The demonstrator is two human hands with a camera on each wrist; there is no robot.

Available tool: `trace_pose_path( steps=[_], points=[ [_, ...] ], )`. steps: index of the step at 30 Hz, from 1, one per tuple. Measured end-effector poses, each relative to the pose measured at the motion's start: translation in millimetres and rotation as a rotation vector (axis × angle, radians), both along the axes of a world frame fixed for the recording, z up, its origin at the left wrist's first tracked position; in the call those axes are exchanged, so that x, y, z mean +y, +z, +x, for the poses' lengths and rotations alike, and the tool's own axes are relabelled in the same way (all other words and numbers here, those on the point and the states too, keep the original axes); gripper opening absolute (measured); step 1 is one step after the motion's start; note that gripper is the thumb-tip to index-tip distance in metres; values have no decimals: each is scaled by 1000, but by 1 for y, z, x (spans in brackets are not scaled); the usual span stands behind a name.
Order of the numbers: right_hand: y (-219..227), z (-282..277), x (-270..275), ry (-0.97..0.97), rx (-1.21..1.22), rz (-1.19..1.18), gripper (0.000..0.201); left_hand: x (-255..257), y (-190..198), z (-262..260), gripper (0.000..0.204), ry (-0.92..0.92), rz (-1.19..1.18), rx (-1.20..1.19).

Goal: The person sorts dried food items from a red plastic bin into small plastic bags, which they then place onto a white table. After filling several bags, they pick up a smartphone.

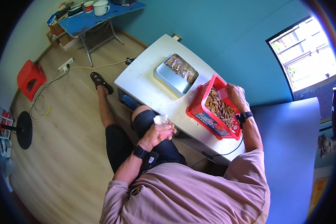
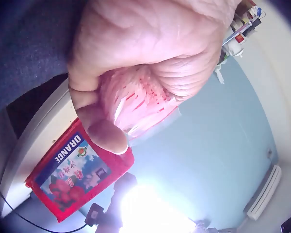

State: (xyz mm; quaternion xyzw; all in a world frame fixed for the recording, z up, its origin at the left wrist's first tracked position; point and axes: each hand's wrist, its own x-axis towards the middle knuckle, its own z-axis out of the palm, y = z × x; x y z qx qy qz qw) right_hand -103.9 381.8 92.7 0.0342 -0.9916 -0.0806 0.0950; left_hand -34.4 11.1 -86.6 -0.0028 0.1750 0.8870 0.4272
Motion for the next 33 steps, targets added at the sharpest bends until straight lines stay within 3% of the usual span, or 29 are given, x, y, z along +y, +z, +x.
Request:
trace_pose_path(
  steps=[6, 9, 11, 13, 14, 16, 17, 21, 24, 30, 33],
  points=[
    [3, 8, -2, -11, -44, -12, 9, -3, -6, -1, 15, -41, 42, -13],
    [9, 12, -18, 18, -33, -764, 11, -6, -8, -4, 19, -143, 80, -97],
    [38, 29, -71, -2, -246, -1071, 10, -10, -7, -7, 25, -166, 61, -82],
    [48, 47, -116, 96, -414, -1216, 8, -12, 0, -8, 34, -272, 121, -28],
    [36, 50, -132, 220, -442, -1222, 10, -9, -4, -6, 47, -296, 88, -54],
    [31, 51, -167, 316, -717, -1011, 14, -15, 6, -1, 51, -306, 50, -23],
    [12, 47, -182, 542, -742, -981, 15, -19, 13, 1, 54, -311, 17, 12],
    [-41, 41, -229, 757, -706, -744, 14, -32, 21, 14, 63, -183, -31, 61],
    [-63, 39, -236, 828, -547, -675, 12, -36, 12, 17, 61, -252, 188, 39],
    [-66, 38, -235, 789, -571, -652, 10, -32, 6, 11, 32, -371, 53, 114],
    [-67, 37, -233, 772, -551, -647, 10, -29, 7, 7, 28, -401, 60, 151]
  ],
)
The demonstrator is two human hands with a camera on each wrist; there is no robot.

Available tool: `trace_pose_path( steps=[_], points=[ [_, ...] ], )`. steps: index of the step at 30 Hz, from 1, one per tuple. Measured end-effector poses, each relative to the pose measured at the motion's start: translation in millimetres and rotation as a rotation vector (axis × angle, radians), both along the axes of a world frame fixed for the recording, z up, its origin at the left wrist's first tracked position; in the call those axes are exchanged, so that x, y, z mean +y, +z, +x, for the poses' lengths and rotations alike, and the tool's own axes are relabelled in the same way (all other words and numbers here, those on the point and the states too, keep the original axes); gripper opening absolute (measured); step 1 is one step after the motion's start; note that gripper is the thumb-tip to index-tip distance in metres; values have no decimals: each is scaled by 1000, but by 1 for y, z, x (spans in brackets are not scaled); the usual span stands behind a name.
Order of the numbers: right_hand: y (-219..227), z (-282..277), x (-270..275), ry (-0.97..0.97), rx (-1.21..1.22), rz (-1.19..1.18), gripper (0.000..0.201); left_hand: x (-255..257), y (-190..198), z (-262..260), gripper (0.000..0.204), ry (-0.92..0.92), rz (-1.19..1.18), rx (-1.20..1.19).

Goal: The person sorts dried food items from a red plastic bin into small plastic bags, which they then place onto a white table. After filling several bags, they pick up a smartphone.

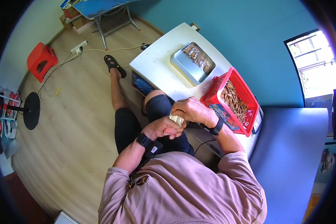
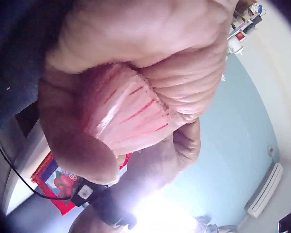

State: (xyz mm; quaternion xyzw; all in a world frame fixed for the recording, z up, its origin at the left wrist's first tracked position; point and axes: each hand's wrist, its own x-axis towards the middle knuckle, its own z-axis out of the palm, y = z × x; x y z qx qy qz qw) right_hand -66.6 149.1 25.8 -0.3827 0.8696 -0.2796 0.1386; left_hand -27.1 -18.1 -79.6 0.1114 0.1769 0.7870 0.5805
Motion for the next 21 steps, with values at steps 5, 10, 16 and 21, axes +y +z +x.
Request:
trace_pose_path(
  steps=[5, 10, 16, 21],
  points=[
    [8, -10, 2, 35, -75, 113, 10, 7, 8, -1, 26, 95, -84, 92],
    [25, -29, 10, 77, -113, 166, 11, 16, 6, -8, 26, 136, -49, 72],
    [95, -94, 38, -50, 52, 403, 12, 18, -2, -21, 27, 215, 60, 103],
    [87, -172, 79, -307, 132, 548, 14, 7, 11, -31, 35, 256, 7, -190]
  ],
)
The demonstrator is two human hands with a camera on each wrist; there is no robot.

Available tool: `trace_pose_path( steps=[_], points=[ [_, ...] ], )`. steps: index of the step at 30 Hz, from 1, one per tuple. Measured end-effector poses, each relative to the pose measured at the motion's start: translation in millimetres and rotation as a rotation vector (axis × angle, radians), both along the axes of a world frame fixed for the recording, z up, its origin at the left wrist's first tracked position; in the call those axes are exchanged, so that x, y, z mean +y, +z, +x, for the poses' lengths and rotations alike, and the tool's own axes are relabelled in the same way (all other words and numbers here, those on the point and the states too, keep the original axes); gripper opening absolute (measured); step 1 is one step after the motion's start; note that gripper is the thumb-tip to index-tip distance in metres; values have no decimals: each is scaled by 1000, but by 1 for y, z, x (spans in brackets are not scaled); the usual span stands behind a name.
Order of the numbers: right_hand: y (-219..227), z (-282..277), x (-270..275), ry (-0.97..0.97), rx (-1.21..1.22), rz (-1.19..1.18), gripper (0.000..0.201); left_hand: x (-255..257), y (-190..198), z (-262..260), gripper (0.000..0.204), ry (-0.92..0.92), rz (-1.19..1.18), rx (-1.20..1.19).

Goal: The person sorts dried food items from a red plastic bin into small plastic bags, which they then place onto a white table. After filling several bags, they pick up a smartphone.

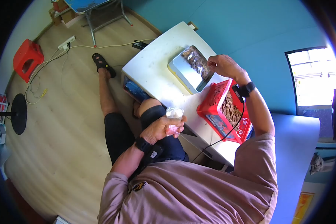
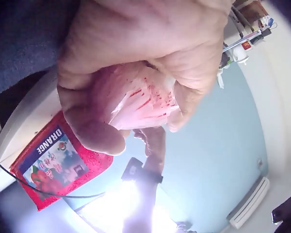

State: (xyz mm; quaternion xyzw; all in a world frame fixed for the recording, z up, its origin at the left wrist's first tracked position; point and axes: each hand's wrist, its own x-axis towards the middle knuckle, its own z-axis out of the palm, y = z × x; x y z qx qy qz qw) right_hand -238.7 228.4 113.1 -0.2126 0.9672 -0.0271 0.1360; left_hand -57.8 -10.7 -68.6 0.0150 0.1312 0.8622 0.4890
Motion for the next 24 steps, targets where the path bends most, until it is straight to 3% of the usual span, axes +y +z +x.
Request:
trace_pose_path(
  steps=[2, 3, 5, 8, 10, 13, 17, 21, 24],
  points=[
    [-19, -24, 14, -80, -111, 247, 17, 3, -9, -2, 37, -8, 81, -44],
    [-28, -33, 20, -78, -112, 253, 17, 4, -13, -2, 40, -17, 154, -86],
    [-50, -49, 33, -189, -309, 366, 20, 1, -7, 1, 34, 1, 28, -70],
    [-81, -58, 56, -165, -267, 366, 29, 1, -11, -1, 25, -26, 22, 17],
    [-75, -52, 40, -272, -401, 373, 40, -1, -14, -3, 19, -71, 108, 3],
    [-81, -51, 28, -219, -361, 391, 43, -1, -16, -7, 16, -100, 189, -10],
    [-91, -49, 14, -116, -355, 530, 34, -1, -18, -8, 15, -118, 186, 7],
    [-111, -57, 35, -127, -254, 521, 28, -3, -18, -7, 18, -105, 214, -14],
    [-104, -56, 34, -325, -396, 393, 37, -3, -19, -5, 17, -78, 236, -23]
  ],
)
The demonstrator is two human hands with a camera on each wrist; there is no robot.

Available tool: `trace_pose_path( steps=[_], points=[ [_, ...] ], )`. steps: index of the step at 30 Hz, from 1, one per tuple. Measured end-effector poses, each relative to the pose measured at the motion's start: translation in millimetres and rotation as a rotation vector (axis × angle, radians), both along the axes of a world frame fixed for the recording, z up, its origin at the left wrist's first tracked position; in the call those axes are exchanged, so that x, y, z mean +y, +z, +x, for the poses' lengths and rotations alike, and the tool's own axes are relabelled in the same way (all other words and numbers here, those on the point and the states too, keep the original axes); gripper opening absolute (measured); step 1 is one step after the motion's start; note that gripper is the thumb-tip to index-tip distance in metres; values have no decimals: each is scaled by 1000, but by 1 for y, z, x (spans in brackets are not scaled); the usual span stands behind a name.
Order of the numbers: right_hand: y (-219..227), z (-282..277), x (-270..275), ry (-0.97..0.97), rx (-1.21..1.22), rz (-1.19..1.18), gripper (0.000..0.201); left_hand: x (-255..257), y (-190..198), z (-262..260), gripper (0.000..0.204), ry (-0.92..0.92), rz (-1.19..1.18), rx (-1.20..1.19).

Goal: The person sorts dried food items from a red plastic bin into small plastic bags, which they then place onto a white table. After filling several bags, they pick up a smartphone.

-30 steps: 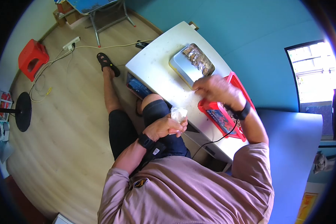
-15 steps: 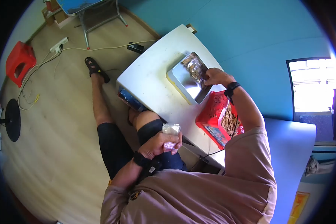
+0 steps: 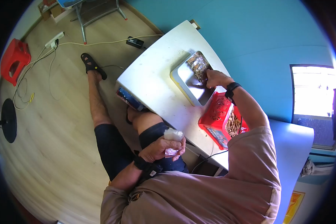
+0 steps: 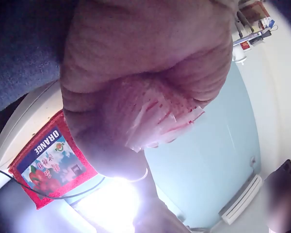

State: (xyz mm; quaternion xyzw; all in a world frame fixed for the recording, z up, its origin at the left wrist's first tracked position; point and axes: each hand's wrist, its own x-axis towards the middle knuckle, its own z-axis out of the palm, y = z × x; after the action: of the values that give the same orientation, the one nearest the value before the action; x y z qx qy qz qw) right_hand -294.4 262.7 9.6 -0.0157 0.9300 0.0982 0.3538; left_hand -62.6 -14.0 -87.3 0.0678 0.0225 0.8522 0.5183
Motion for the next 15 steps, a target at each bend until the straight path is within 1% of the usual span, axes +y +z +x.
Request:
trace_pose_path(
  steps=[1, 3, 8, 9, 11, 13, 14, 15],
  points=[
    [-2, -2, 4, 1, 2, 2, 37, 0, 0, 0, 16, 12, 3, 9],
    [-3, -4, 10, -160, -28, -38, 32, 0, -1, 1, 16, 11, 10, 9],
    [8, 3, 14, -129, -115, -89, 28, -2, 4, 1, 16, 19, -10, -13],
    [12, 7, 10, -116, -150, -101, 27, -2, 5, 2, 19, 33, -36, -6],
    [22, 17, 4, -145, -114, -134, 26, -3, 7, 3, 23, 52, -64, 8],
    [29, 25, 13, -166, -80, -352, 24, -6, 11, 2, 21, 80, -128, 81],
    [34, 31, 18, -156, -95, -486, 26, -4, 12, 3, 21, 78, -131, 92],
    [40, 39, 18, -157, -84, -490, 26, 0, 12, 5, 19, 147, -140, 59]
  ],
)
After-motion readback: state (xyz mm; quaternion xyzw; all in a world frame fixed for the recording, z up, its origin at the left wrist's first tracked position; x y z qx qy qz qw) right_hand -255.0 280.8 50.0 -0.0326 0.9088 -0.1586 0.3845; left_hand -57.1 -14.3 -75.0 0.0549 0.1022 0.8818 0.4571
